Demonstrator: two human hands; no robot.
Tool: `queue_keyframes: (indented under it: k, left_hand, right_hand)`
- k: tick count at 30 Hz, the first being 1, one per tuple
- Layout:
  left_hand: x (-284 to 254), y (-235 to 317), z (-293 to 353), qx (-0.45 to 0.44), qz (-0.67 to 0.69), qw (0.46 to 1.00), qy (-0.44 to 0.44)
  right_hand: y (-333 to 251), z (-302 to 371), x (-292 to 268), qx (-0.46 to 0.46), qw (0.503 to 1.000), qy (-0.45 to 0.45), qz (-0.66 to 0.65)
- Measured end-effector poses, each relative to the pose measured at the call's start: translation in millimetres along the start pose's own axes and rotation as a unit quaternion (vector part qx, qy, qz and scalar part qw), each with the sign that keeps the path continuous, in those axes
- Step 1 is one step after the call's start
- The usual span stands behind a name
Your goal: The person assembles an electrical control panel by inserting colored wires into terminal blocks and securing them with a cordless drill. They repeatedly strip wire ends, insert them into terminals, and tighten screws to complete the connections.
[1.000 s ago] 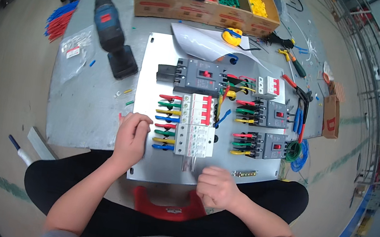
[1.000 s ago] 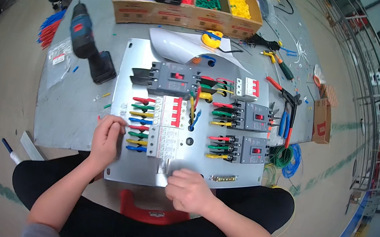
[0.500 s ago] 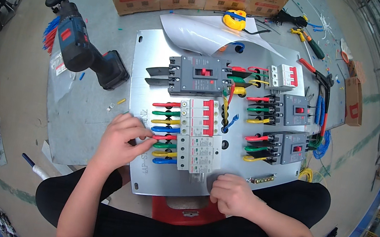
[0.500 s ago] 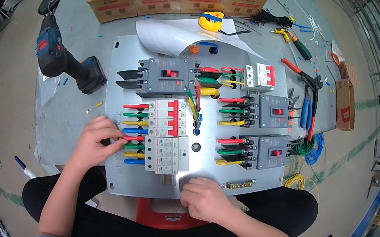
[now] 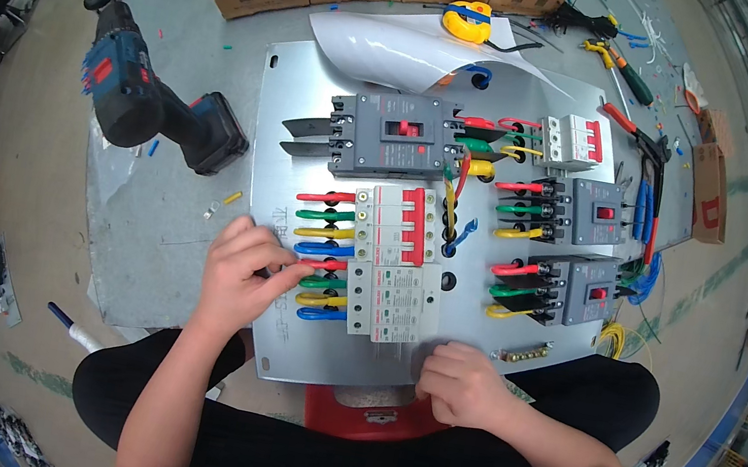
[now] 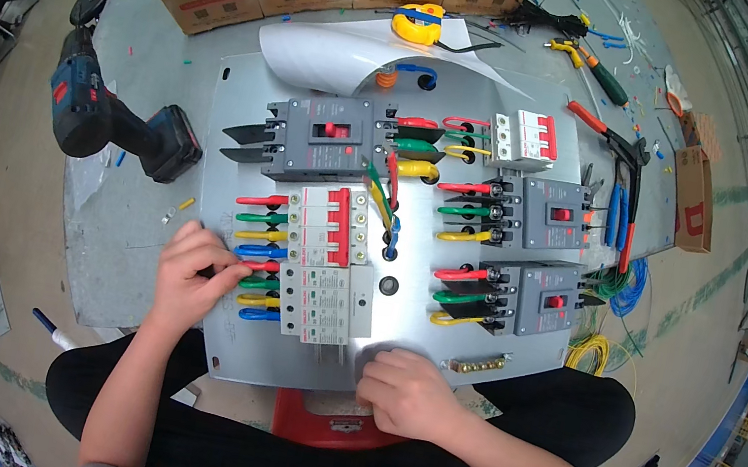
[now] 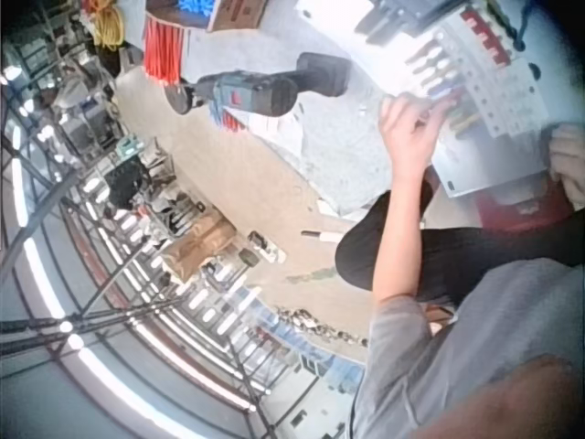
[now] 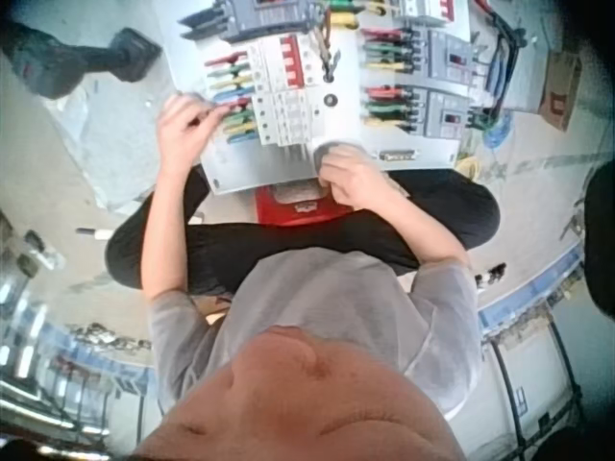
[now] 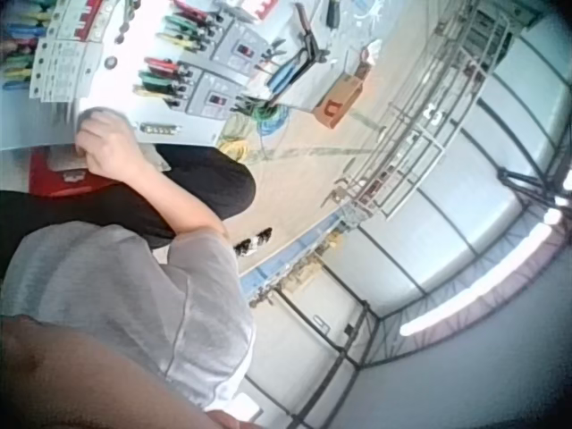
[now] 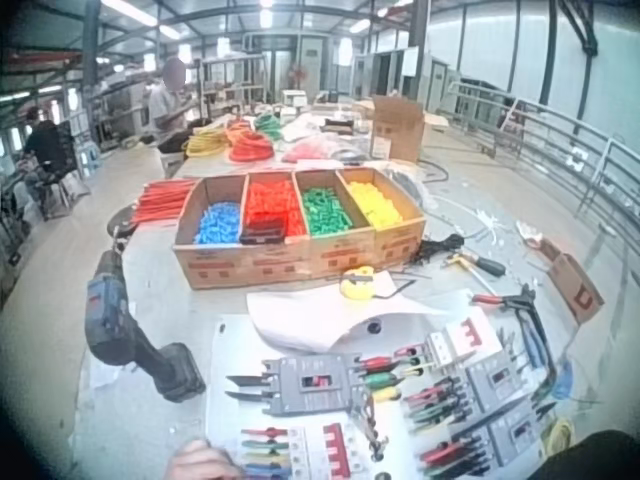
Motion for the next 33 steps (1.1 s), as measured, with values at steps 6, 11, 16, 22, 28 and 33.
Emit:
queue_keyframes:
  k: [6,11,16,22,28,33]
  left_hand:
    - [-2.7,-2.3,-3.1,-0.018,0.025,0.999,0.031]
    - [-4.3,4.3,1.8,0.029,0.012,0.997,0.071]
    - [3.6,40.2,11.2,0.129,-0.115,0.985,0.019]
    - [2.9,45.2,17.0,0.141,-0.126,0.981,-0.038]
    - [-23.2,44.2,19.6,0.145,-0.163,0.974,-0.054]
    - [-37.1,57.7,20.8,0.13,-0.18,0.974,0.033]
  right_hand:
    - [-1.6,-1.2,0.4,0.005,1.0,-0.003,0.014]
    - [-2.0,0.1,2.0,0.011,1.0,-0.001,0.018]
    - [-4.0,-0.8,2.6,0.008,1.0,0.005,0.023]
    - [-7.9,-0.5,2.8,0.009,1.0,0.01,0.021]
    - [-15.2,1.0,9.4,0.064,0.996,-0.032,0.057]
    - [-30.9,-3.8,7.8,0.084,0.992,-0.069,0.061]
Point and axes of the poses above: each hand's wrist, its own z-axis away from the middle knuckle, its own x-axis out of the palm, y = z × x, the point moved 5 cm from there along -z, towards the middle knuckle, and after that the axes turned 15 degrees about -y, right-handed, at the moved point
